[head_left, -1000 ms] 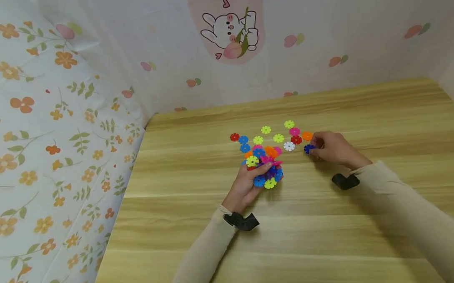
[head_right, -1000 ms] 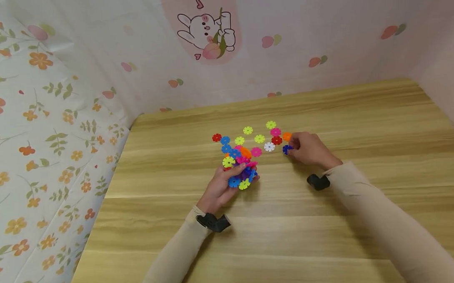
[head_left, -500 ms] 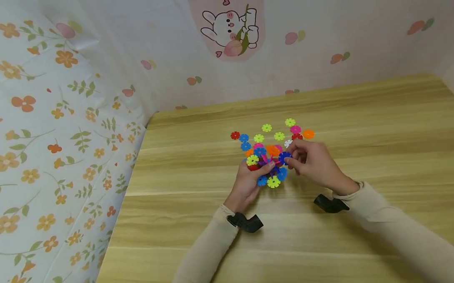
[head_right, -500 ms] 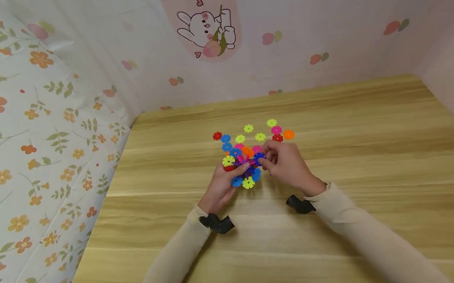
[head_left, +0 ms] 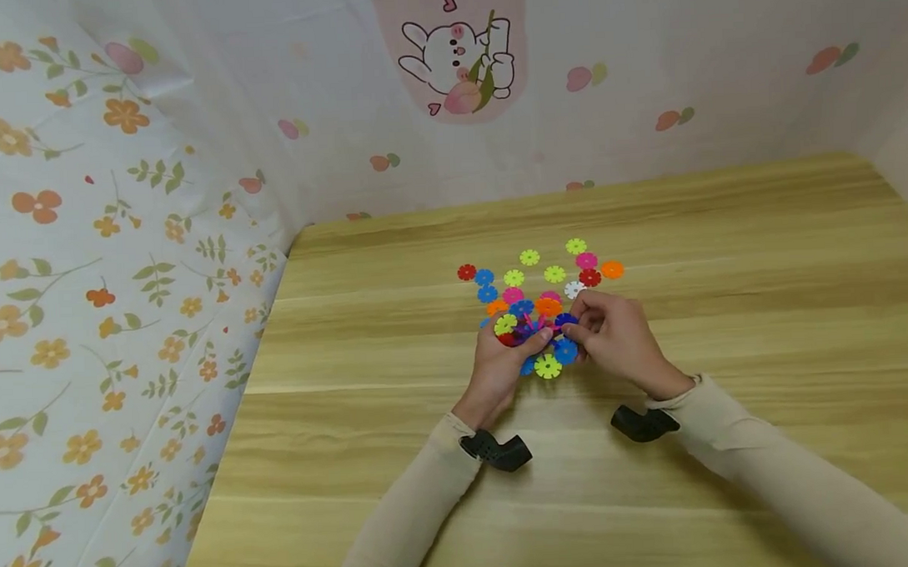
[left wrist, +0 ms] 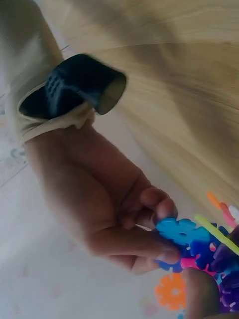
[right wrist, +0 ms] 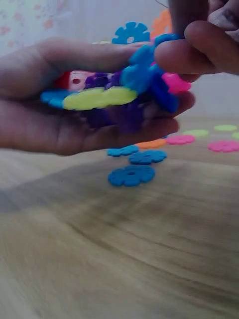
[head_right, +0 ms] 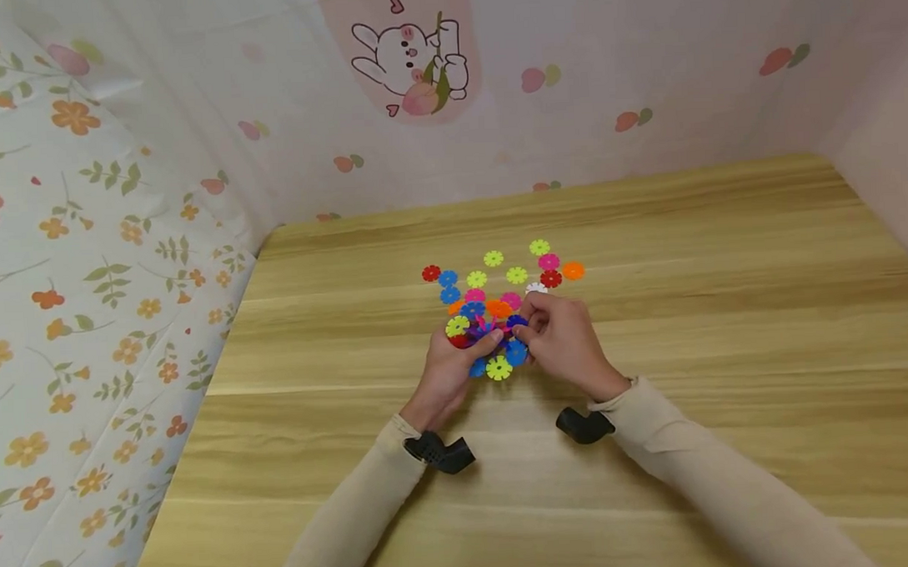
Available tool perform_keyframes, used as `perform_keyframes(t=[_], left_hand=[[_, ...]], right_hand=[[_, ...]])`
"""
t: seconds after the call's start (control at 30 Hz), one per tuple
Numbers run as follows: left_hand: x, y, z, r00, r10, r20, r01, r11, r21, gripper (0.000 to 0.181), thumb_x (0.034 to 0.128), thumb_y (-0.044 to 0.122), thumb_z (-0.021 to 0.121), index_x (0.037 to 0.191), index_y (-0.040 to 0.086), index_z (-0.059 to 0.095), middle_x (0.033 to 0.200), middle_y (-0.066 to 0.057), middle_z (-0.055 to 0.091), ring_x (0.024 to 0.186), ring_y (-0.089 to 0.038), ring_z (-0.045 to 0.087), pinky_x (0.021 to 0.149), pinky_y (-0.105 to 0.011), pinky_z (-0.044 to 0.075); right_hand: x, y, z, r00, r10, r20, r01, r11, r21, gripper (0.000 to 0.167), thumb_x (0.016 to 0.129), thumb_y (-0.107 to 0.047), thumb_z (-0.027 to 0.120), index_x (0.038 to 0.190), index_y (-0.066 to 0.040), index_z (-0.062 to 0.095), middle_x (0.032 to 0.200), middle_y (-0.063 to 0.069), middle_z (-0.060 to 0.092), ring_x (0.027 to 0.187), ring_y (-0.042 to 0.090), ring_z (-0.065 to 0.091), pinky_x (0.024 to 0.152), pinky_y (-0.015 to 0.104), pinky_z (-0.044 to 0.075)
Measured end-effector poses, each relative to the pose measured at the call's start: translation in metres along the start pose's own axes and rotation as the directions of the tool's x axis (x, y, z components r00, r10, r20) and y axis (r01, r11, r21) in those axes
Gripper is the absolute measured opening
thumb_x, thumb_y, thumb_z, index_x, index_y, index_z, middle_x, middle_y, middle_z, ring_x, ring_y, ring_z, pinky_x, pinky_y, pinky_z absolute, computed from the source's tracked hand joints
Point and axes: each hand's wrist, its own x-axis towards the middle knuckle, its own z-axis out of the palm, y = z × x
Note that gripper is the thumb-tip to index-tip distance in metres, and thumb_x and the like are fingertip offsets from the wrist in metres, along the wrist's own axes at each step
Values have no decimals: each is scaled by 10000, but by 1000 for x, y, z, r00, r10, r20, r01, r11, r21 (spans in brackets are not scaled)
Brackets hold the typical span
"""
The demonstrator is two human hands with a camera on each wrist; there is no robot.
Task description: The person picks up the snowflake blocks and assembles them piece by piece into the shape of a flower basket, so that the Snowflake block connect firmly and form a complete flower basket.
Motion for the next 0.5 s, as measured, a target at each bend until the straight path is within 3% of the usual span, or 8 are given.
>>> perform_keyframes(t=[0.07,0.17,0.23,0.33,0.4,0.5], left_hand=[[2,2,-2,1000,5,12,-6,999,34,411,864,59,762,1214,6,553,1095,-72,659,957,-148,648,838,-257,566],[5,5,-5,1000,-14,13,12,996,83,542,882,81,747,1354,12,491,1220,-101,621,1057,-173,632,925,-283,538],[7,7,-6,999,-31,16,29,996,90,601,894,113,738,1413,26,447,1259,-90,596,1079,-159,617,951,-280,518],[9,8,-11,996,-42,75,45,998,-36,606,954,173,658,1479,61,378,1315,-119,570,1104,-185,605,976,-336,505],[7,10,-16,988,-49,148,76,980,-183,533,1008,271,551,1480,93,378,1342,-133,554,1137,-231,602,980,-406,509],[4,11,-22,956,-91,279,205,886,-415,597,1016,444,423,1491,97,321,1455,-236,454,1285,-416,518,1063,-603,406]], right_hand=[[2,1,0,1000,17,26,-17,1000,7,148,868,44,703,810,-15,580,612,83,609,477,285,613,438,258,483],[6,1,-3,994,47,94,-48,999,9,117,892,19,684,839,-16,586,625,88,605,509,303,629,447,272,482],[8,1,-6,994,54,98,-53,999,-6,99,900,9,677,852,-11,593,642,84,606,520,283,631,464,275,493],[9,1,-11,999,29,15,-29,999,-41,97,904,9,668,849,-18,594,638,86,615,506,226,614,459,272,492],[11,2,-11,995,-35,-98,26,996,-90,119,893,25,668,827,-28,585,629,77,615,497,186,595,448,241,475],[13,2,-9,947,-199,-254,152,970,-191,144,865,53,674,794,-29,579,641,82,635,524,163,602,469,187,477]])
